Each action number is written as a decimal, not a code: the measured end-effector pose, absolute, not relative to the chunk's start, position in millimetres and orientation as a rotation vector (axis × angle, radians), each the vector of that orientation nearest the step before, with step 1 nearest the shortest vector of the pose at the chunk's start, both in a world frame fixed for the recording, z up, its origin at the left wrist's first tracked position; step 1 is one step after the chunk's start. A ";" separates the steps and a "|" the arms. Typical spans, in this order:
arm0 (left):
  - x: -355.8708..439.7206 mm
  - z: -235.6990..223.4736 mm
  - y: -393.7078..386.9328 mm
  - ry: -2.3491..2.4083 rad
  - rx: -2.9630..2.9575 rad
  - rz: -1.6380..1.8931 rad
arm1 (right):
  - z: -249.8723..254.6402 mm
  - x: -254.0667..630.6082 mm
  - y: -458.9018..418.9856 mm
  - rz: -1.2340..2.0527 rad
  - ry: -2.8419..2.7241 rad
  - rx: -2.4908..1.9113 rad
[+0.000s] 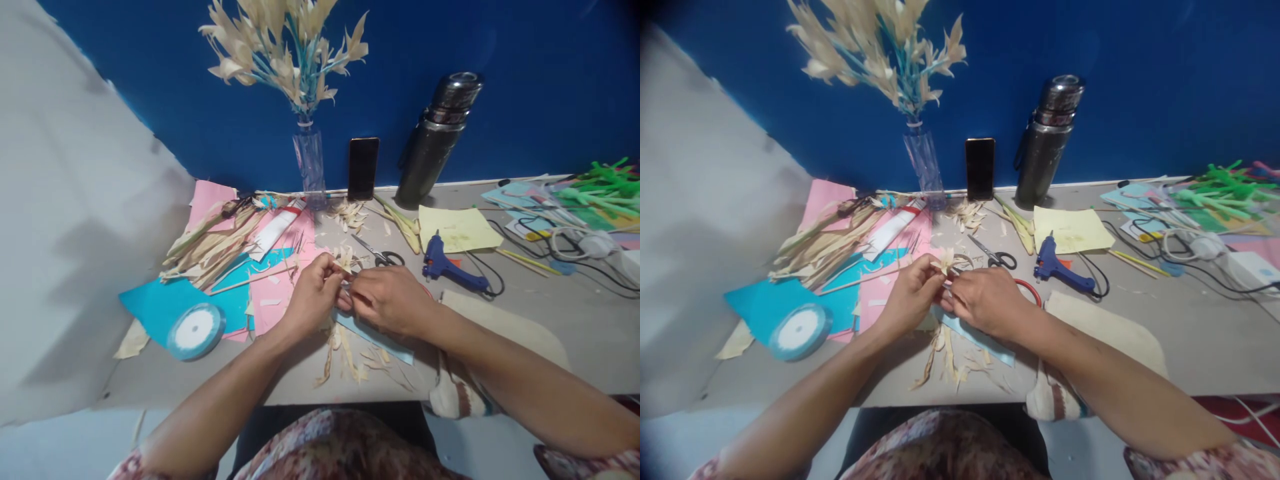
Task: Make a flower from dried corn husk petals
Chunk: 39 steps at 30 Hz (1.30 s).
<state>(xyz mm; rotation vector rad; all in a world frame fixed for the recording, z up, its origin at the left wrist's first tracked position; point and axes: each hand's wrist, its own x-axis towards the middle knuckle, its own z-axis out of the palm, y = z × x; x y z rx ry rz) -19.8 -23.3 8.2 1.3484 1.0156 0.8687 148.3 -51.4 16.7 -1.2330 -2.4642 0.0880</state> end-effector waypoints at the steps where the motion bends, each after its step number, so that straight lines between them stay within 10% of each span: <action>1: -19.8 8.0 -23.2 1.012 1.356 0.869 | 16.8 148.1 -51.4 0.121 -2.444 -1.245; 13: -21.6 16.3 -22.5 0.984 1.332 0.890 | 22.1 142.9 -48.6 0.943 -1.980 -1.348; 22: -24.1 11.7 -18.6 1.023 1.294 0.885 | 17.1 145.4 -54.9 0.292 -2.284 -1.315; 39: -23.1 15.0 -27.1 1.098 1.494 0.882 | 17.1 142.5 -54.3 0.258 -2.310 -1.430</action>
